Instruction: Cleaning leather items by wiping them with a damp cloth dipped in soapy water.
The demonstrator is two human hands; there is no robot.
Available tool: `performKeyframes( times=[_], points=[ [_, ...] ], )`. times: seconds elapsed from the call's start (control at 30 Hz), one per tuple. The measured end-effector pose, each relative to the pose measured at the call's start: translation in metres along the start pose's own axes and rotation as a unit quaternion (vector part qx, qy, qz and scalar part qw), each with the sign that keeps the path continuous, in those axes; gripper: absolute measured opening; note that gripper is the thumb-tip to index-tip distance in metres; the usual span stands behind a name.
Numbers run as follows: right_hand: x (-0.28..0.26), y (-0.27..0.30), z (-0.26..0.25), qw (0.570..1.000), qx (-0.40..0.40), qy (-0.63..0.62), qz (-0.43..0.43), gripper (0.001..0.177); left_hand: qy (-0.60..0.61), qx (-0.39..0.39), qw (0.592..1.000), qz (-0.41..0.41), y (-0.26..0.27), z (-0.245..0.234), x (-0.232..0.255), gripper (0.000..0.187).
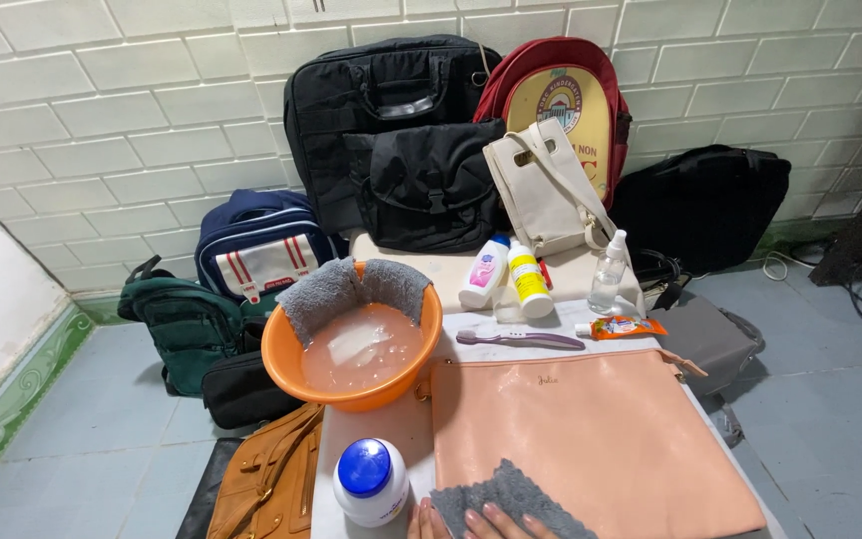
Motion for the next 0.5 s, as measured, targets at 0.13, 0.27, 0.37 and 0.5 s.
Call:
performKeyframes(
  times=[0.13, 0.27, 0.37, 0.5],
  points=[
    [0.009, 0.012, -0.109, 1.000, 0.001, 0.001, 0.010, 0.083, -0.003, 0.000, 1.000, 0.002, 0.024, -0.041, -0.013, 0.020],
    [-0.007, -0.007, -0.234, 1.000, 0.004, 0.007, 0.019, 0.081, -0.005, 0.006, 1.000, -0.001, 0.005, -0.039, -0.019, 0.020],
    [-0.029, -0.017, -0.238, 1.000, 0.008, 0.010, 0.026, 0.079, -0.007, 0.010, 1.000, 0.000, -0.011, -0.045, -0.023, 0.020],
    [-0.040, -0.002, -0.159, 0.999, 0.009, 0.015, 0.039, 0.077, -0.007, 0.012, 1.000, -0.003, 0.021, -0.023, -0.027, 0.021]
  ],
)
Point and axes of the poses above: each hand's wrist, its own y-axis away from the middle knuckle, its own z-axis out of the palm, x = y × z, the point moved 8 cm from there along -y, towards the middle knuckle, and after that the axes turned 1 degree about y, right-handed, at the moved point
